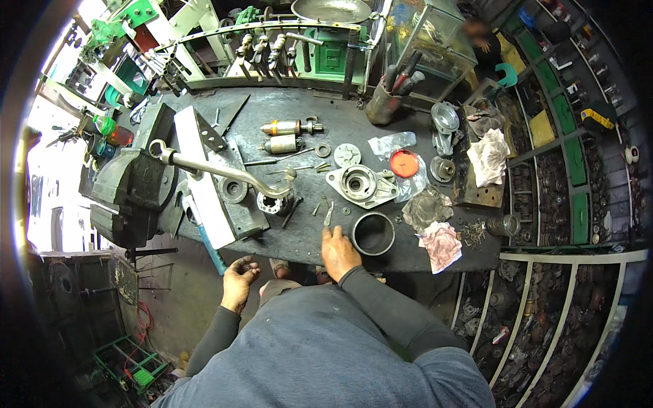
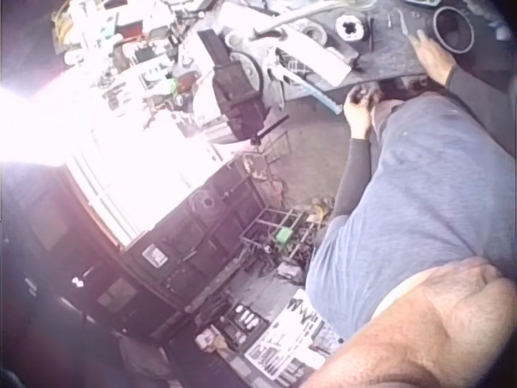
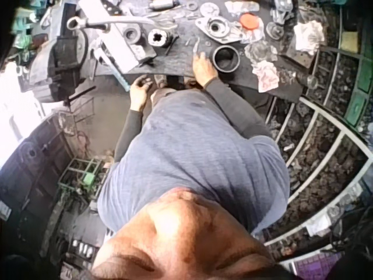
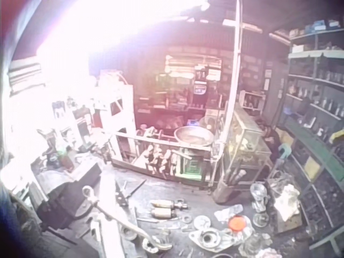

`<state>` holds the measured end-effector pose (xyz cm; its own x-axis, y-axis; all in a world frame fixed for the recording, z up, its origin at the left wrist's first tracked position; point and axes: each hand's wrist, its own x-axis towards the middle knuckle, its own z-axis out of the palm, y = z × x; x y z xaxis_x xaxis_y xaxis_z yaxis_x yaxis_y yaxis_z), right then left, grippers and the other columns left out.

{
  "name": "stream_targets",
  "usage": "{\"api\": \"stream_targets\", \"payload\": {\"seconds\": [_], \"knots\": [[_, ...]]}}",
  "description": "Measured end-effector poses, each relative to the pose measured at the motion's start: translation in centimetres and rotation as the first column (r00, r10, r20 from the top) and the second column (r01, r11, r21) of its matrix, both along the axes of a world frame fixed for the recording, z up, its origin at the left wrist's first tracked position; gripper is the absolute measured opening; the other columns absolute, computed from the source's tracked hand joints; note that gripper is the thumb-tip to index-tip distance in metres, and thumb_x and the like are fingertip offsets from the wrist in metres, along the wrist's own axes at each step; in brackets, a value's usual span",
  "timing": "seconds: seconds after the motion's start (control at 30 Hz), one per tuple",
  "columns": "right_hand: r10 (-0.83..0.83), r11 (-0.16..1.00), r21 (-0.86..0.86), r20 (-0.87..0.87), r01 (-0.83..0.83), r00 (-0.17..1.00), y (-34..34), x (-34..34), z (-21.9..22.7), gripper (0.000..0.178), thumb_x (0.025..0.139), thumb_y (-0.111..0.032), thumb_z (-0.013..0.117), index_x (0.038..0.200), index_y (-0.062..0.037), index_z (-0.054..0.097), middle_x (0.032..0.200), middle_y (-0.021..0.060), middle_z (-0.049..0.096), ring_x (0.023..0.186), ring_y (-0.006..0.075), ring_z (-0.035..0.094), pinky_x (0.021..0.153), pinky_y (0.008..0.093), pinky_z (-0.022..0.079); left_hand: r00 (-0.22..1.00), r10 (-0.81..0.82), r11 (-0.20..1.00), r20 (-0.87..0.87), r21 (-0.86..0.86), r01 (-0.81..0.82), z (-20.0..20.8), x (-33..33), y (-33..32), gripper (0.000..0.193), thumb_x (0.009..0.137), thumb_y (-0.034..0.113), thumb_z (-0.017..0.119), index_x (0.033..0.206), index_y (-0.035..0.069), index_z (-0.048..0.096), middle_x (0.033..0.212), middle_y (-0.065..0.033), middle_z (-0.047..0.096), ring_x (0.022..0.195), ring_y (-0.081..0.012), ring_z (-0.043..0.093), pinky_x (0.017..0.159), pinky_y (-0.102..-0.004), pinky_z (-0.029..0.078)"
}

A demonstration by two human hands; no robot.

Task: The person assembles small mechanical parts on a cluttered workbench. They use a hammer to tap components together, apply liquid from a bottle, and handle bearings, gears, and metal rings. The person repeatedly picks up, aligns, and secures parts, occasionally wiping them with a cloth.

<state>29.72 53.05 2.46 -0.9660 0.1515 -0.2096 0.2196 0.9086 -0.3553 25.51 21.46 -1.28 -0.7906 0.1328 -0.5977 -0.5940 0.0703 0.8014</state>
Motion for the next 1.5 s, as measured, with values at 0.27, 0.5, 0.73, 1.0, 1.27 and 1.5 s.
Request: {"api": "stream_targets", "payload": {"seconds": [0.27,0.5,0.73,1.0,1.27,1.5], "knots": [[-0.194,0.973,0.128,0.007,0.192,0.981,-1.8,-1.1,-4.6,0.017,0.103,-0.008,0.055,0.111,0.0013,0.067,0.111,0.0262,0.065,0.097,0.0444,0.075,0.084,0.0531,0.063,0.999,0.042,0.999,-0.008,0.008,-0.042,1.6,-0.9,-5.1,0.037,0.106,-0.001,0.067,0.142,-0.008,0.061,0.111,-0.0158,0.078,0.088,-0.0191,0.077,0.079,-0.0322,0.066],[-0.419,0.878,-0.311,-0.134,0.363,0.898,-3.6,-0.7,-2.2,0.024,0.092,-0.006,0.070,0.113,0.0015,0.078,0.093,0.0252,0.075,0.094,0.0418,0.077,0.084,0.0477,0.063,0.995,-0.067,0.997,-0.079,0.029,0.070,1.7,-4.0,-14.6,0.034,0.106,-0.001,0.068,0.139,-0.009,0.064,0.111,-0.0163,0.078,0.089,-0.0183,0.076,0.077,-0.0312,0.065],[-0.426,-0.236,-0.846,0.532,0.478,0.732,-16.8,-0.6,6.0,0.034,0.105,0.004,0.063,0.137,0.0116,0.058,0.125,0.0189,0.072,0.110,0.0265,0.076,0.100,0.0352,0.065,0.993,0.014,0.999,-0.120,-0.045,-0.020,0.3,-5.2,-29.5,0.029,0.103,-0.004,0.071,0.132,-0.006,0.069,0.114,-0.0153,0.077,0.092,-0.0183,0.076,0.081,-0.0315,0.065],[0.154,0.363,-0.884,0.368,0.294,0.917,-31.0,-2.0,3.4,0.017,0.101,0.006,0.066,0.118,0.0042,0.064,0.105,0.0126,0.074,0.091,0.0195,0.077,0.081,0.0346,0.066,0.941,0.317,0.932,-0.117,-0.147,-0.332,3.2,-3.1,-39.6,0.022,0.104,0.006,0.075,0.123,-0.005,0.074,0.102,-0.0116,0.080,0.082,-0.0154,0.076,0.072,-0.0285,0.064],[0.495,0.632,-0.744,0.171,-0.217,0.852,-44.0,-9.2,5.2,0.025,0.108,-0.008,0.064,0.127,0.0031,0.075,0.087,0.0067,0.077,0.076,0.0108,0.071,0.070,0.0307,0.059,0.786,0.527,0.812,-0.323,-0.081,-0.578,0.9,1.3,-51.6,0.023,0.104,0.006,0.074,0.125,-0.004,0.073,0.105,-0.0112,0.078,0.083,-0.0165,0.076,0.076,-0.0315,0.066],[0.522,0.657,-0.657,0.041,-0.370,0.852,-59.1,-16.3,4.2,0.025,0.104,-0.020,0.075,0.120,-0.0014,0.076,0.097,0.0142,0.081,0.087,0.0242,0.077,0.081,0.0387,0.060,0.620,0.635,0.710,-0.460,0.031,-0.704,-0.8,-6.2,-66.2,0.026,0.103,-0.002,0.070,0.130,-0.004,0.070,0.112,-0.0103,0.076,0.088,-0.0142,0.075,0.075,-0.0287,0.064]]}}
